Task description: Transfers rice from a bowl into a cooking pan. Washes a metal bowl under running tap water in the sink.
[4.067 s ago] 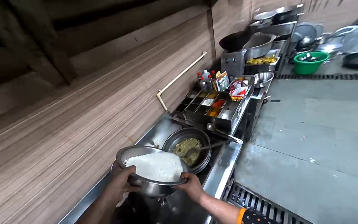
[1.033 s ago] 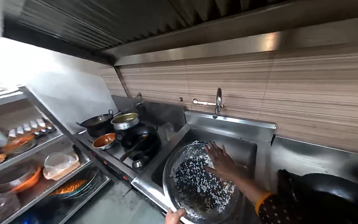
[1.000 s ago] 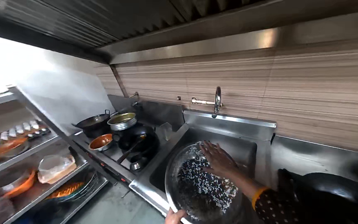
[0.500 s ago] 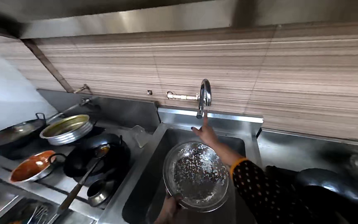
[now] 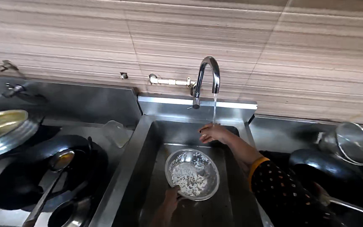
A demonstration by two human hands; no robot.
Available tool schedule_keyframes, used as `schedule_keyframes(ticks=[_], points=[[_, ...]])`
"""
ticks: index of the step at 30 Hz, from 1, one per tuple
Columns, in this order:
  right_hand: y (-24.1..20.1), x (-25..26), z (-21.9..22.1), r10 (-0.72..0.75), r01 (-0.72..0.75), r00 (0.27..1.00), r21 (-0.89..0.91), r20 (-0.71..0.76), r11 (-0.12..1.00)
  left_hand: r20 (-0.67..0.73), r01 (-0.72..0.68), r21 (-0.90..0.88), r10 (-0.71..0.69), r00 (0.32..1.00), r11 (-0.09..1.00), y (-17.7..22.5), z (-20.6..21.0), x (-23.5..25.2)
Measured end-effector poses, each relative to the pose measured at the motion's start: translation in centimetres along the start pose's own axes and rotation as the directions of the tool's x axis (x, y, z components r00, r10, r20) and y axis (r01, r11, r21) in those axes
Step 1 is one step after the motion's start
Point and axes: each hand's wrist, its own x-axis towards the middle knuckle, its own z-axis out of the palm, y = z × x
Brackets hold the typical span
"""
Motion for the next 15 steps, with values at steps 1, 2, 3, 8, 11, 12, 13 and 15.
schedule_keyframes(ticks=[1, 2, 3, 8, 11, 12, 13, 15], points=[[0.5, -0.3, 0.0, 0.014, -0.014, 1.0, 0.033, -0.002, 0.999, -0.023, 0.004, 0.026, -0.004, 1.0, 1.0, -0.5, 0.0, 1.3], [0.8, -0.7, 0.1, 0.022, -0.022, 1.0, 0.045, 0.004, 0.999, -0.047, 0.009, 0.061, -0.006, 0.999, 0.998, -0.9, -0.1, 2.5], [1.1, -1.3, 0.1, 0.026, -0.027, 0.999, 0.044, 0.026, 0.999, -0.065, 0.015, 0.099, -0.009, 0.998, 0.995, -1.3, -0.3, 3.5], [2.9, -3.2, 0.6, 0.079, -0.078, 0.992, -0.014, 0.1, 0.997, -0.16, 0.121, 0.281, -0.078, 0.984, 0.952, -3.6, -2.3, 6.2], [3.0, -3.7, 1.3, 0.104, -0.101, 0.992, -0.044, 0.067, 0.994, -0.149, 0.148, 0.36, -0.1, 0.984, 0.921, -4.5, -3.7, 7.8], [3.0, -3.7, 1.5, 0.101, -0.097, 0.993, -0.061, 0.055, 0.993, -0.152, 0.155, 0.381, -0.104, 0.983, 0.911, -4.6, -4.0, 8.1], [3.2, -3.6, 1.6, 0.084, -0.081, 0.996, -0.089, 0.033, 0.993, -0.156, 0.163, 0.396, -0.109, 0.982, 0.904, -4.6, -4.3, 8.1], [3.2, -3.4, 1.6, 0.014, -0.019, 1.0, -0.194, -0.025, 0.981, -0.162, 0.153, 0.406, -0.094, 0.982, 0.901, -4.3, -4.8, 7.9]])
